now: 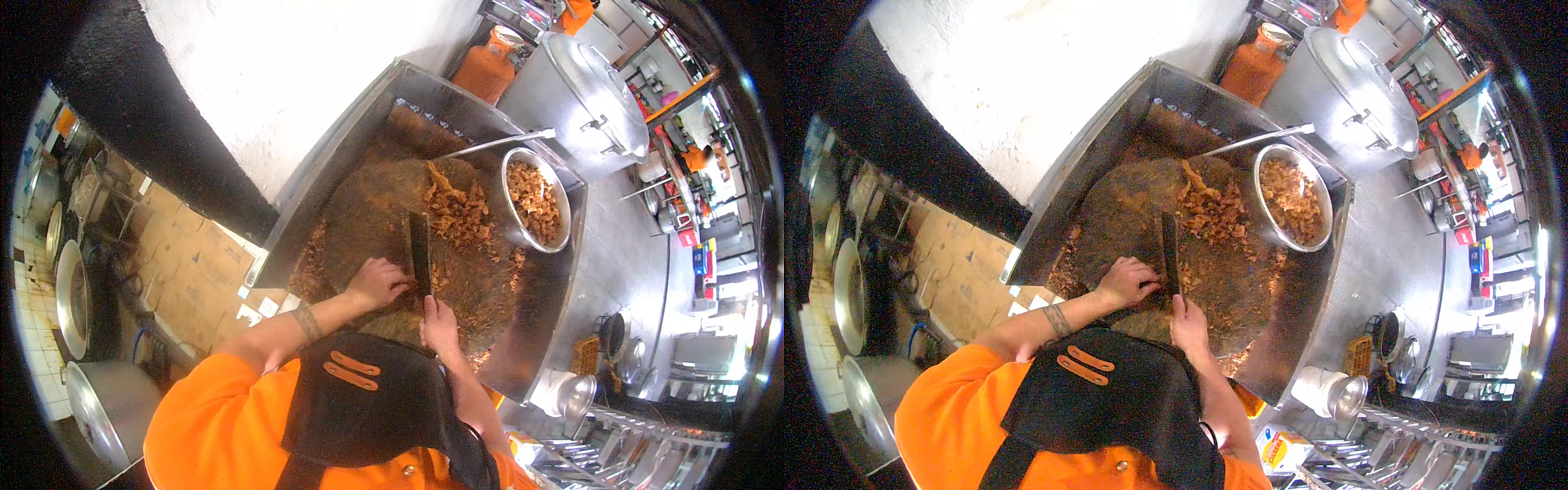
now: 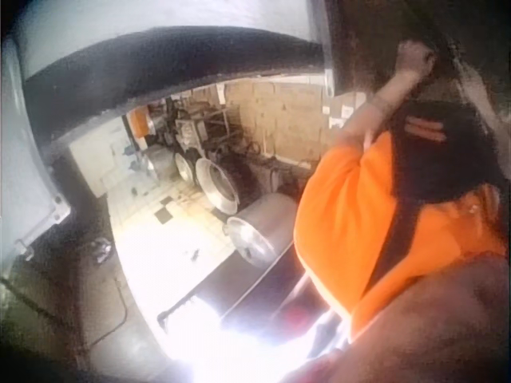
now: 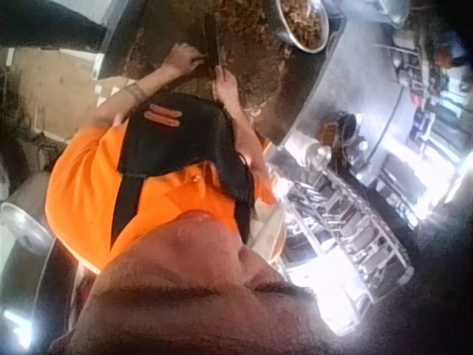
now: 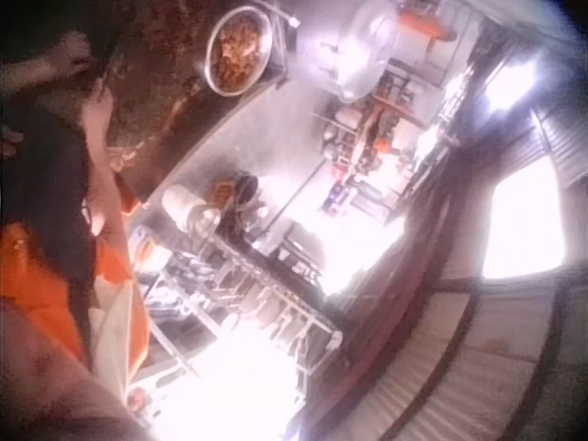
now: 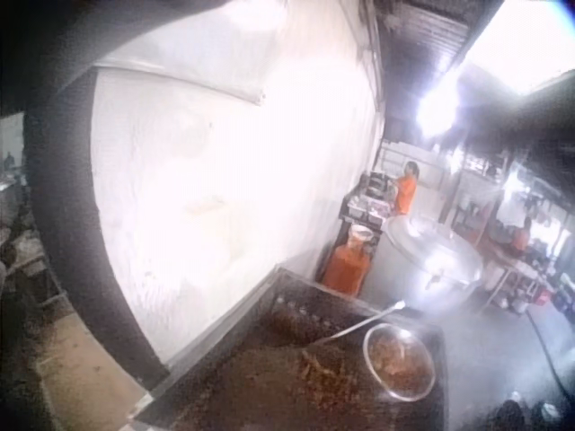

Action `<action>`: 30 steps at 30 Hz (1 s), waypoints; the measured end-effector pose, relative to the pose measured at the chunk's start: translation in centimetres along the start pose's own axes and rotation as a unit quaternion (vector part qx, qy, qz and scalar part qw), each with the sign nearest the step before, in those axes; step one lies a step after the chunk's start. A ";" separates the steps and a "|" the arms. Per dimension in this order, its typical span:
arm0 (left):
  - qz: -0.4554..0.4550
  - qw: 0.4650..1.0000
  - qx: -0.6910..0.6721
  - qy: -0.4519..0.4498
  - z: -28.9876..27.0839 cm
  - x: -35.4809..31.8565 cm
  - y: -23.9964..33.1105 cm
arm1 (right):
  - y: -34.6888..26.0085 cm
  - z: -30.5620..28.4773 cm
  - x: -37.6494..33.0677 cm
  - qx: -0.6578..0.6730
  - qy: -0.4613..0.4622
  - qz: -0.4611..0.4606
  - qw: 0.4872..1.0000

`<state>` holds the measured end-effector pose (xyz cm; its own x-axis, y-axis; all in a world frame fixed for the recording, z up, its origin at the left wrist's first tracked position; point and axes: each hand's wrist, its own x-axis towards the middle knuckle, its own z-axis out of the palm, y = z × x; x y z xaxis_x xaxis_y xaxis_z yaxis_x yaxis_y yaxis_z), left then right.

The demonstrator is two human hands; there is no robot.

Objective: The person chops pieces of cooked meat into smaller bits using a large cleaver on a wooden cutting board, occasionally moving the chopped pieces into a metal bowl.

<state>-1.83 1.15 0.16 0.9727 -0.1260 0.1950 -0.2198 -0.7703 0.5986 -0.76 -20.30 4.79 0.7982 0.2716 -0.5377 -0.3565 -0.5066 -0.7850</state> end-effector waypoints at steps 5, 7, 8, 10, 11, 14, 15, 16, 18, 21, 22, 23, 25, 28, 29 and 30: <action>-0.021 0.999 0.031 -0.009 0.3 -0.4 -0.1 | -3.7 -0.7 -2.1 0.068 -0.001 -0.028 0.997; -0.006 1.000 -0.008 0.024 0.6 -0.1 -0.6 | -4.8 -1.2 -3.2 0.076 0.015 -0.084 0.994; 0.000 0.999 -0.028 0.039 0.7 -0.3 -0.8 | -5.1 -1.5 -3.6 0.076 0.020 -0.115 0.990; -0.020 0.999 -0.036 0.031 0.3 -0.9 -0.3 | -5.0 -1.6 -3.8 0.069 0.021 -0.124 0.990; -0.025 0.999 -0.041 0.025 -0.1 -0.8 0.0 | -4.3 -1.3 -3.5 0.062 0.008 -0.090 0.994; -0.007 1.000 -0.014 0.019 0.2 -0.3 -0.5 | -0.9 0.5 -0.2 0.112 -0.058 0.052 0.991; -0.009 1.000 -0.010 0.001 0.3 0.0 -0.6 | -0.4 0.3 0.0 0.103 -0.052 0.033 0.993; -0.018 1.000 -0.006 -0.018 0.3 -0.1 -0.7 | -0.8 0.2 -0.2 0.092 -0.050 0.018 0.994; -0.030 0.999 -0.005 -0.039 0.1 -0.4 -0.7 | -1.8 0.0 -1.3 0.091 -0.038 0.018 0.995; -0.008 0.999 -0.035 0.004 -1.1 0.0 0.3 | -2.5 -1.4 -2.8 0.097 0.024 -0.039 0.994; 0.020 0.997 -0.059 0.044 -1.6 0.5 0.5 | -2.6 -2.0 -3.1 0.104 0.042 -0.052 0.992; 0.048 0.992 -0.081 0.085 -2.0 1.1 0.5 | -3.0 -2.5 -3.5 0.096 0.049 -0.065 0.992; 0.094 0.992 -0.071 0.047 -2.3 2.5 -0.3 | -3.8 -3.1 -4.1 0.079 0.063 -0.090 0.991; 0.102 0.992 -0.054 -0.043 -1.0 3.3 -1.0 | -2.0 -2.5 -2.4 0.055 0.056 -0.057 0.995; 0.096 0.991 -0.048 -0.079 -0.4 3.5 -1.4 | -0.7 -2.0 -1.2 0.054 0.050 -0.039 0.997; 0.100 0.992 -0.062 -0.042 0.3 3.1 -1.4 | 1.3 -1.7 0.4 0.045 0.024 -0.012 0.999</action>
<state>1.54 1.65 -0.32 0.9103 -0.3245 0.2569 -0.4114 -0.6421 0.6468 -0.04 -22.28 4.03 0.8286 0.2420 -0.5048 -0.3776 -0.4241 -0.8232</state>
